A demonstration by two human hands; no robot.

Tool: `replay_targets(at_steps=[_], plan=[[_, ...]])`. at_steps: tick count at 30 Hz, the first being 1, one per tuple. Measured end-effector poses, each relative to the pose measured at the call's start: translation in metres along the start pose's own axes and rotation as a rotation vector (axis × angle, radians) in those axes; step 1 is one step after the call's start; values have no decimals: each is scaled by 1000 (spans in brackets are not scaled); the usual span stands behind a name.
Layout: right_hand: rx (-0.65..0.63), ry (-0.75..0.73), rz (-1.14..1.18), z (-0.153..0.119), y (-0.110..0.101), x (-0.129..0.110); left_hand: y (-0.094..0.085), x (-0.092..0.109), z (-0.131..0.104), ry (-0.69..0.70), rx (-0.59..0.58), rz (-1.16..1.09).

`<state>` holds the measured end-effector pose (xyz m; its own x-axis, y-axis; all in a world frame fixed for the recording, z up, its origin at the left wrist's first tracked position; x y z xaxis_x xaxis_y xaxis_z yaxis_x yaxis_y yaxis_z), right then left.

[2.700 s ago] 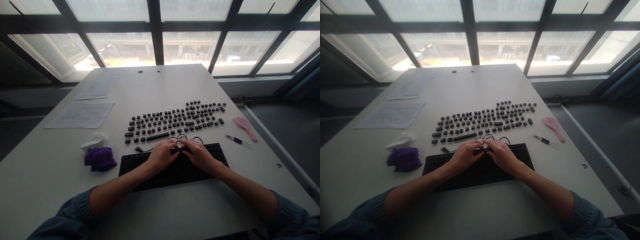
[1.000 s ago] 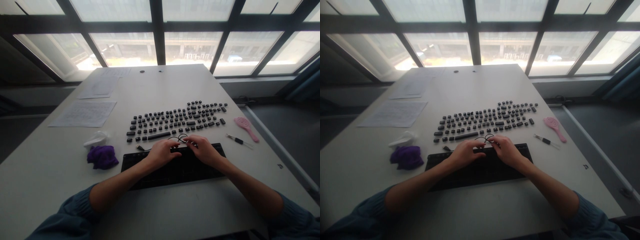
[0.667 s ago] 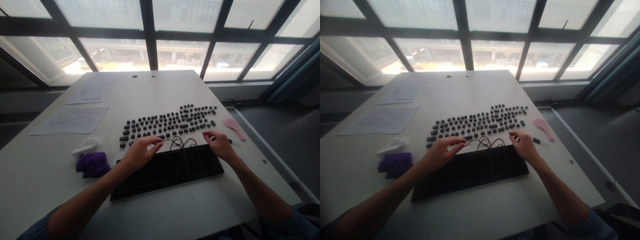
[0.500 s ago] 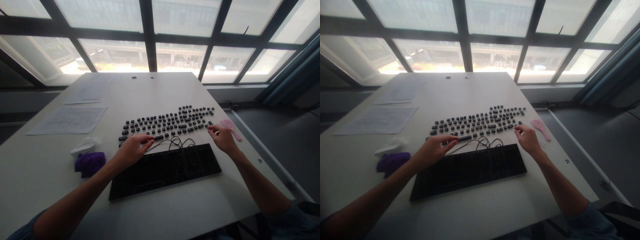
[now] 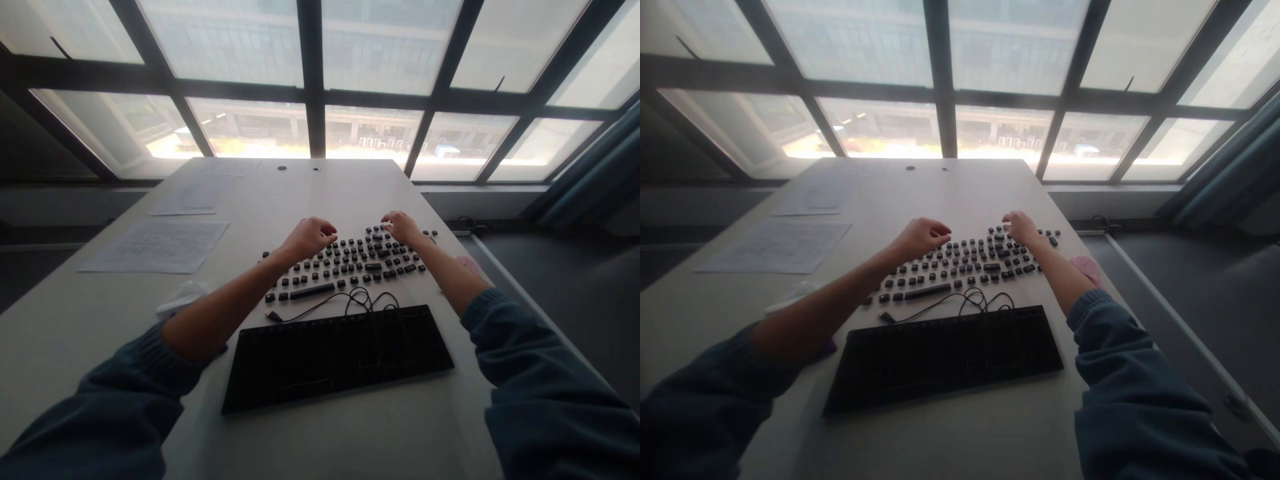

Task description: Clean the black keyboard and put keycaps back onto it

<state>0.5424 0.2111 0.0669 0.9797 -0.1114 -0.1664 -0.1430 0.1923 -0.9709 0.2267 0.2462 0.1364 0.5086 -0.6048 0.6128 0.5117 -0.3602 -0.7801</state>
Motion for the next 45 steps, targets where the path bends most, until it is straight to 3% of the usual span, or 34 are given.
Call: replay_targets(at_steps=[7, 11, 14, 19, 24, 30, 32, 35, 37, 40, 45], plan=[[-107, -104, -96, 30, 23, -1, 68, -3, 100, -22, -14, 47], [-130, -127, -127, 39, 31, 2, 109, -7, 129, -44, -36, 55], [-131, -127, -134, 43, 37, 5, 130, -11, 140, -65, -38, 69], [-119, -126, -105, 45, 41, 4, 140, -13, 151, -120, -43, 113], [-45, -153, -15, 37, 23, -4, 131, -6, 150, -153, -46, 121], [160, -159, 177, -15, -12, -22, 96, 17, 107, -55, -80, 73], [281, -164, 380, -44, -23, -31, 82, 30, 80, 3, -142, 45], [336, -133, 581, -92, -34, -48, 65, 49, 27, 94, -276, -1], [311, -90, 679, -124, -36, -60, 59, 59, -10, 152, -343, -2], [196, -98, 742, -167, -29, -79, 60, 64, -59, 187, -347, 65], [21, -143, 759, -212, -8, -98, 80, 60, -103, 197, -281, 88]])
Point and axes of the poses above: each hand's wrist, its own z-axis towards the middle knuckle, its own y-axis out of the palm, x = y × z, the point moved 1 cm from there along z, towards the middle knuckle, and after that the axes turned 2 degrees about -z, right-handed, at the moved point
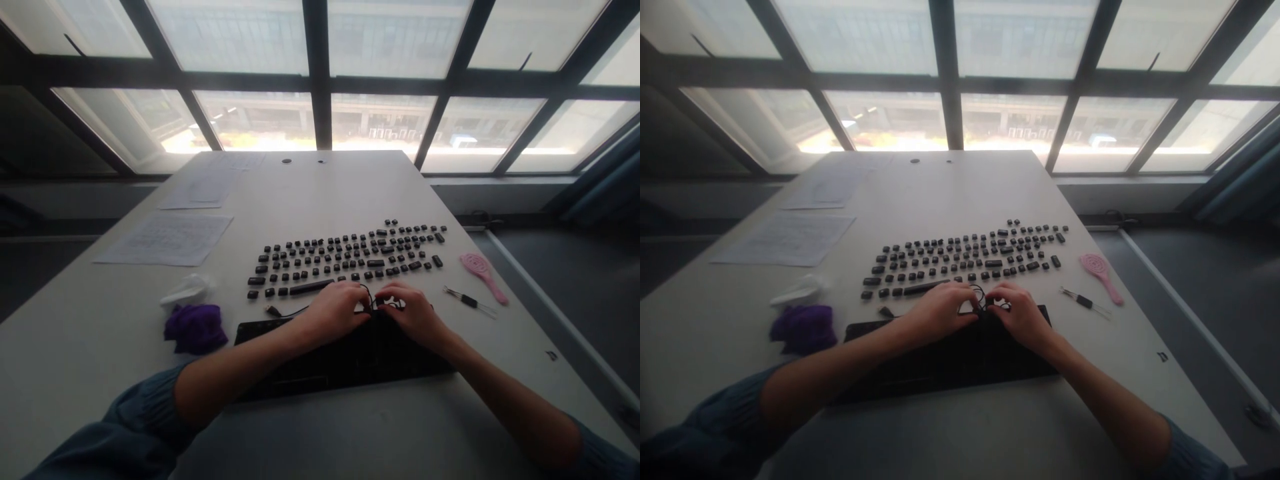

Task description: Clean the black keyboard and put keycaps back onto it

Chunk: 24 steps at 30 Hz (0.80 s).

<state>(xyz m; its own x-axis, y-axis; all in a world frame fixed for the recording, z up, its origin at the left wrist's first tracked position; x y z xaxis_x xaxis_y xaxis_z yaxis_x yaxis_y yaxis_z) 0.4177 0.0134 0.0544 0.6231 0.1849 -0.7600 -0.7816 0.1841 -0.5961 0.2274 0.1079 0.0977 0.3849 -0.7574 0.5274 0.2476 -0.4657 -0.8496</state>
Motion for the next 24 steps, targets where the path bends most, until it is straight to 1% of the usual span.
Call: replay_targets(at_steps=[4, 9, 15, 24], plan=[[-41, 15, -17, -11, 8, 4, 20, 2, -6, -33, 64, -12], [-73, 4, -55, -12, 7, 3, 34, 0, -6, -55, 104, 18], [-102, -16, -80, -13, 9, 2, 37, -6, -5, -77, 97, 44], [-114, -23, -118, -13, 11, 8, 38, -8, -5, -90, 82, 16]])
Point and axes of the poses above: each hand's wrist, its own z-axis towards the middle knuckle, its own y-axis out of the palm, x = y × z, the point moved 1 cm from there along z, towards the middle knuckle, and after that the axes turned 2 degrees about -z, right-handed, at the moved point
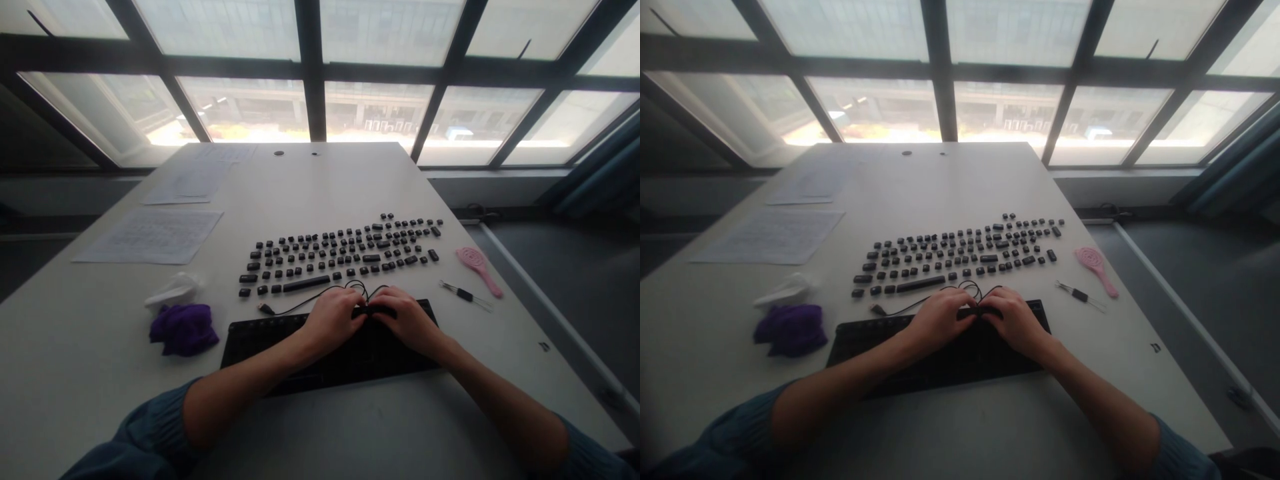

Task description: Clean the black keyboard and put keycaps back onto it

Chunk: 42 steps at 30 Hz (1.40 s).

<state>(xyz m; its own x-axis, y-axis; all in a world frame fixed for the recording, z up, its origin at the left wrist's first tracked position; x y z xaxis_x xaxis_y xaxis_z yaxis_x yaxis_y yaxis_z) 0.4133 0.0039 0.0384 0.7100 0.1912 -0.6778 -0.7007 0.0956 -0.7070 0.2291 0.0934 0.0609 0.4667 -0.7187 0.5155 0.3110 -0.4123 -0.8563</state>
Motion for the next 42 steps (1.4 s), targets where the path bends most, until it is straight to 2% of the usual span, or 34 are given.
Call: replay_targets(at_steps=[24, 35, 42], plan=[[8, -22, -84, -1, 1, -2, -6, 2, -1, -1, -54, 11], [-24, -27, -116, -1, -3, -3, -1, -2, -1, 23, -31, -37], [-24, -54, -162, -2, -2, -2, -4, -1, 0, 36, -20, -50]])
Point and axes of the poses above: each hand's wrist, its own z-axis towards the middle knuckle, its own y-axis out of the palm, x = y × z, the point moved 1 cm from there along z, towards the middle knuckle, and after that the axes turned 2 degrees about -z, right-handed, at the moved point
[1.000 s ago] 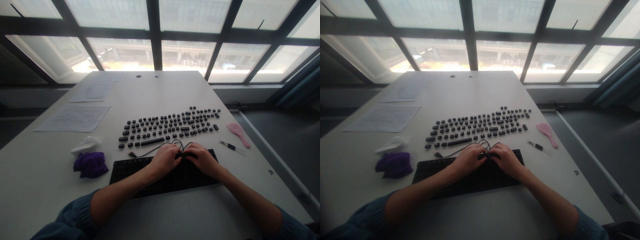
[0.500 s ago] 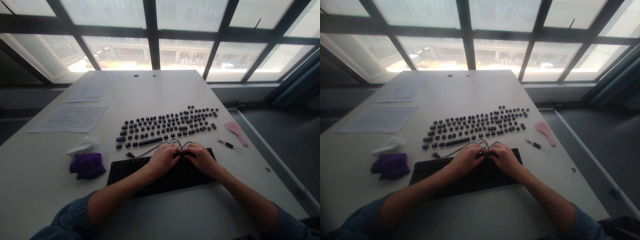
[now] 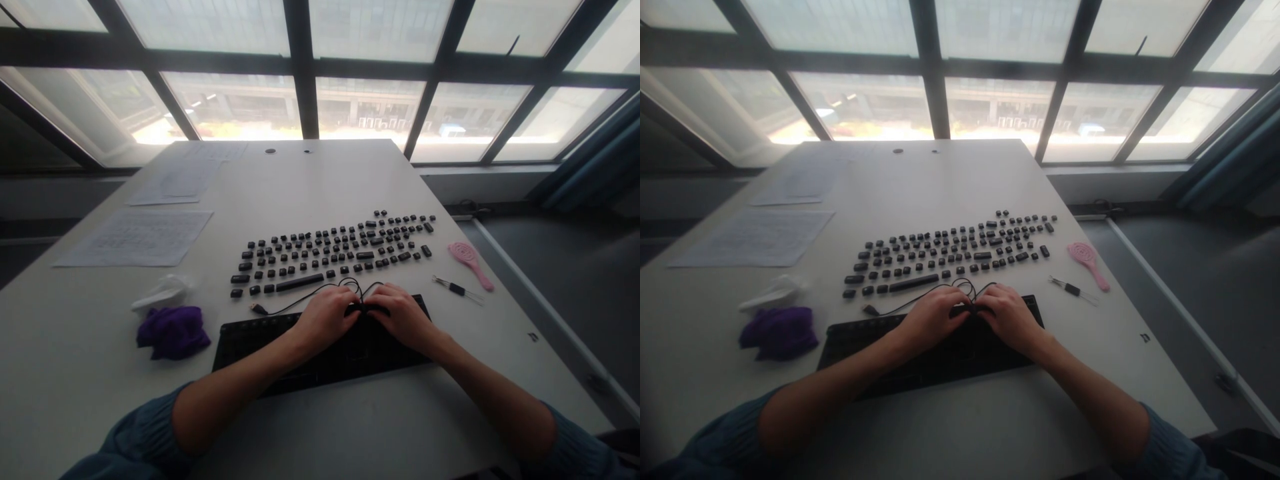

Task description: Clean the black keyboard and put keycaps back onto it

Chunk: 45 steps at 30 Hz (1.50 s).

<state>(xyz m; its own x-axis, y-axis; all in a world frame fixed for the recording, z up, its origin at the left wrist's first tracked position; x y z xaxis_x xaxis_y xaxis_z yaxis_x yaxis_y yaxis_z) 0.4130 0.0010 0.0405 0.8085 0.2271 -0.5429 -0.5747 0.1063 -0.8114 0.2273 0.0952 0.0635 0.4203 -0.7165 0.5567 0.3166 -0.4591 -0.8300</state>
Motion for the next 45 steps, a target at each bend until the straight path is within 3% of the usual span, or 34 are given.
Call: replay_targets(at_steps=[8, 21, 32, 45], plan=[[33, 53, 36, -1, 1, 0, -6, -1, 1, -12, 61, -35], [30, 50, 22, -1, 2, -1, 6, -1, 3, 2, -36, 32], [18, 45, 18, -1, 1, -1, 2, 14, 9, -2, -92, 152], [11, 50, 11, 0, 3, 4, 2, 10, 13, -50, -133, 168]])
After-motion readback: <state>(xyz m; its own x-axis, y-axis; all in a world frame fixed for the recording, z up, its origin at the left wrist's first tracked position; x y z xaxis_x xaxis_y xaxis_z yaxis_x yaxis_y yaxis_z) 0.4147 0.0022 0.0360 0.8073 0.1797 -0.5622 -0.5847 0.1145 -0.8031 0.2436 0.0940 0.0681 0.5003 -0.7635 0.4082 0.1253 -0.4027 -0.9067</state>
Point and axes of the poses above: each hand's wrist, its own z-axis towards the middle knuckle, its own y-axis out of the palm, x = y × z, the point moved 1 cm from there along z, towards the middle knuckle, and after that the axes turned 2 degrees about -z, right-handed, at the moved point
